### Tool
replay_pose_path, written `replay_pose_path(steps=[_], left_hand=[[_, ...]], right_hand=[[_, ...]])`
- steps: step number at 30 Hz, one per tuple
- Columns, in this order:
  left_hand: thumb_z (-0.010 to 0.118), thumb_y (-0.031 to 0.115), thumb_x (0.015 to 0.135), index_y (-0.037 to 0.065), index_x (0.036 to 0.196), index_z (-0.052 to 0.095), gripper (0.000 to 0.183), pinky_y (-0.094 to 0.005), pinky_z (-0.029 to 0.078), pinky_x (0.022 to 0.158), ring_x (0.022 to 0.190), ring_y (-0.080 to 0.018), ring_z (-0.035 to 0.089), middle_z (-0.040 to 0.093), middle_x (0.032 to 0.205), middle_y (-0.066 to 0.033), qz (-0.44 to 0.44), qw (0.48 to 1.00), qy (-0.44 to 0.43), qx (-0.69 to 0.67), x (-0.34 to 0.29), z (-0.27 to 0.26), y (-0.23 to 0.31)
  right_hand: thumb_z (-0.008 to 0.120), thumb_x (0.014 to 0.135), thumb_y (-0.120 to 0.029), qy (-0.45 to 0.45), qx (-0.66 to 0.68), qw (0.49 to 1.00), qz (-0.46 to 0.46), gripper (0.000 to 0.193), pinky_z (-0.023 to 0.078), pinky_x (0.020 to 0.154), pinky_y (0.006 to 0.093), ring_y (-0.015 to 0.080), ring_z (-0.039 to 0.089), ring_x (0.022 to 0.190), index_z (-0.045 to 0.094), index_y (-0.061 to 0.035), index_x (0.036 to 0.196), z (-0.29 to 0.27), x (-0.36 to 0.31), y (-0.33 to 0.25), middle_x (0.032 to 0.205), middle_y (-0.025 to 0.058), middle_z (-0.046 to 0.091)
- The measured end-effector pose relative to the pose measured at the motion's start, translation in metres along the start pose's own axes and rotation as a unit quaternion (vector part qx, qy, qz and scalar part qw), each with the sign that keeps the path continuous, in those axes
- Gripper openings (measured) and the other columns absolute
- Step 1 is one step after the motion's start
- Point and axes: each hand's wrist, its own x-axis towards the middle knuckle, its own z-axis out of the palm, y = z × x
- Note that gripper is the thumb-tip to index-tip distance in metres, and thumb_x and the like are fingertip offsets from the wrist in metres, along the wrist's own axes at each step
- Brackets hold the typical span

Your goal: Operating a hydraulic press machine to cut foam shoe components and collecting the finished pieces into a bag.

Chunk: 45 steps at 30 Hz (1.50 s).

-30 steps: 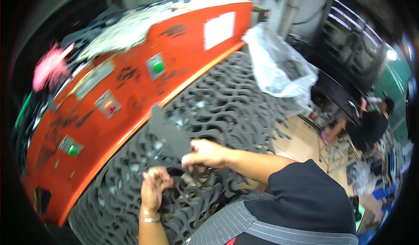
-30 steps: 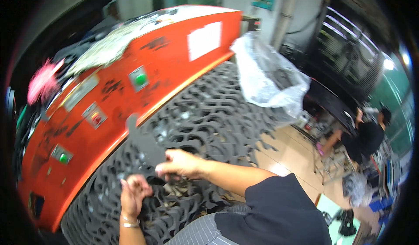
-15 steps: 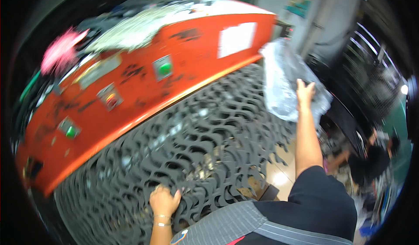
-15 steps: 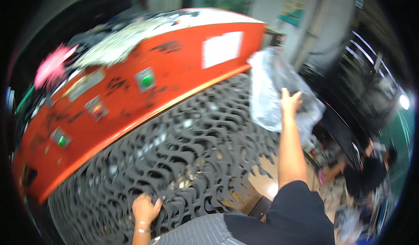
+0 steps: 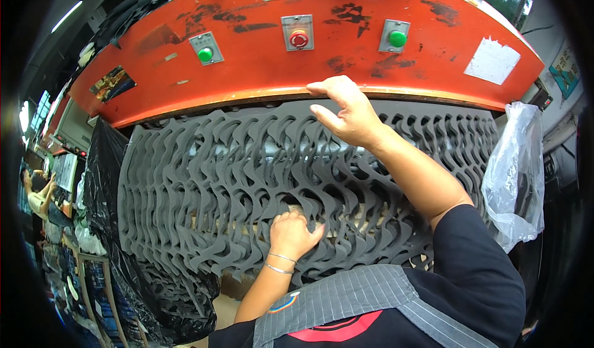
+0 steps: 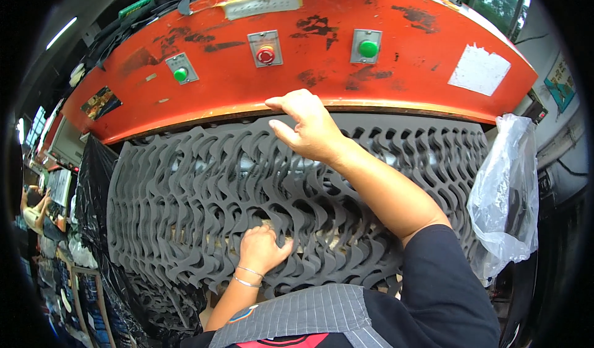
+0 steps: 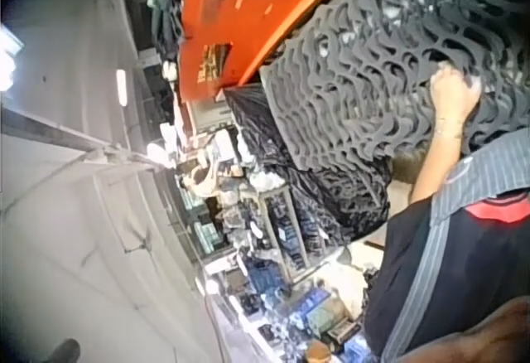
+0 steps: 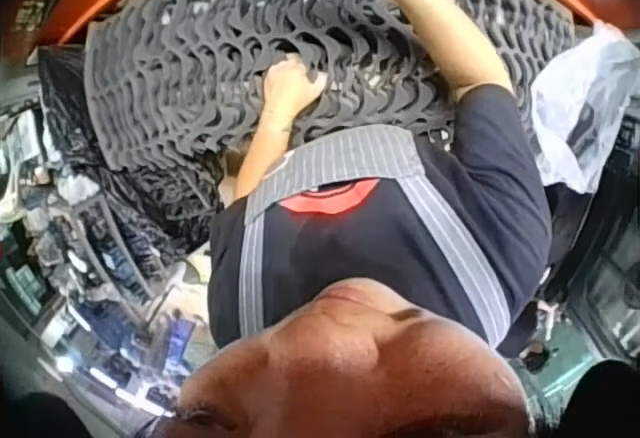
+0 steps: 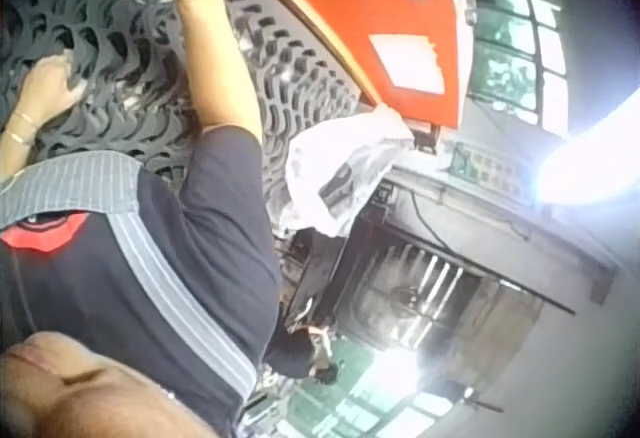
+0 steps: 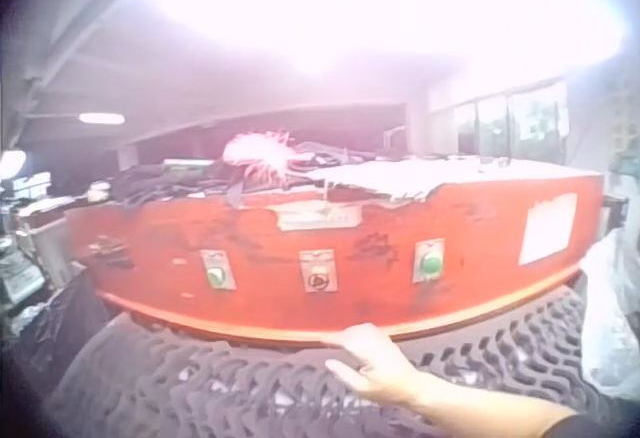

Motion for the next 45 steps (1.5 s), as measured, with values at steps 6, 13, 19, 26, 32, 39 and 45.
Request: replay_pose_path(steps=[6, 13, 19, 26, 32, 39, 45], left_hand=[[0.062, 0.046, 0.083, -0.004, 0.084, 0.068, 0.050, -0.0364, 0.050, 0.077, 0.080, -0.0332, 0.064, 0.066, 0.086, -0.0186, 0.016, 0.942, -0.289, -0.173, 0.014, -0.055, -0.034], [0.063, 0.023, 0.087, 0.002, 0.122, 0.056, 0.042, -0.0317, 0.047, 0.087, 0.091, -0.0206, 0.063, 0.066, 0.109, -0.0141, -0.112, 0.959, 0.035, -0.259, 0.167, -0.092, -0.146], [0.043, 0.021, 0.092, -0.001, 0.145, 0.022, 0.061, -0.0428, 0.027, 0.110, 0.128, -0.0261, 0.045, 0.050, 0.135, -0.0190, -0.268, 0.958, 0.091, 0.046, 0.223, 0.001, -0.234], [0.038, 0.022, 0.094, 0.002, 0.140, 0.036, 0.051, -0.0417, 0.026, 0.111, 0.132, -0.0242, 0.041, 0.045, 0.141, -0.0152, -0.245, 0.965, 0.064, 0.069, 0.239, 0.007, -0.235], [0.046, 0.052, 0.095, -0.005, 0.141, 0.032, 0.075, -0.0348, 0.028, 0.110, 0.132, -0.0282, 0.039, 0.039, 0.143, -0.0223, -0.132, 0.849, 0.089, -0.503, 0.226, -0.043, -0.178], [0.037, 0.025, 0.101, -0.001, 0.090, 0.058, 0.035, -0.0363, 0.046, 0.068, 0.070, -0.0300, 0.057, 0.058, 0.079, -0.0169, 0.048, 0.883, 0.184, -0.428, 0.186, -0.060, -0.082], [0.076, 0.050, 0.073, 0.001, 0.080, 0.056, 0.053, -0.0334, 0.048, 0.062, 0.065, -0.0258, 0.060, 0.062, 0.075, -0.0152, -0.014, 0.962, 0.042, -0.268, 0.170, -0.118, -0.090]], right_hand=[[0.067, 0.079, -0.018, -0.123, -0.023, 0.992, 0.020, 0.034, 0.043, 0.087, 0.0413, 0.0303, 0.056, 0.097, 0.061, -0.0048, 0.110, 0.051, 0.018, 0.065, 0.099, 0.0120, 0.063], [0.064, 0.082, -0.032, -0.243, -0.128, 0.961, 0.016, 0.049, 0.041, 0.097, 0.0396, 0.0284, 0.054, 0.110, 0.056, -0.0065, 0.123, 0.189, 0.030, 0.136, 0.116, 0.0122, 0.060], [0.071, 0.077, -0.023, -0.305, -0.032, 0.952, 0.013, 0.047, 0.044, 0.093, 0.0407, 0.0326, 0.052, 0.105, 0.057, -0.0102, 0.120, 0.249, 0.039, 0.139, 0.111, 0.0134, 0.058], [0.073, 0.077, -0.019, -0.038, 0.130, 0.986, 0.099, 0.038, 0.044, 0.090, 0.0377, 0.0270, 0.053, 0.097, 0.056, -0.0048, 0.108, 0.209, 0.066, 0.160, 0.103, 0.0136, 0.058], [0.077, 0.077, -0.013, -0.143, 0.314, 0.916, 0.203, 0.043, 0.047, 0.073, 0.0240, 0.0075, 0.055, 0.083, 0.054, -0.0048, 0.112, 0.105, 0.064, 0.096, 0.095, 0.0011, 0.060], [0.075, 0.076, -0.027, -0.237, 0.233, 0.936, 0.119, 0.034, 0.043, 0.089, 0.0379, 0.0268, 0.048, 0.102, 0.067, -0.0064, 0.102, 0.096, -0.015, 0.040, 0.104, 0.0150, 0.049], [0.072, 0.073, -0.024, -0.354, 0.186, 0.896, 0.191, 0.027, 0.042, 0.089, 0.0368, 0.0286, 0.049, 0.100, 0.069, -0.0050, 0.092, 0.027, 0.003, 0.035, 0.102, 0.0150, 0.047]])
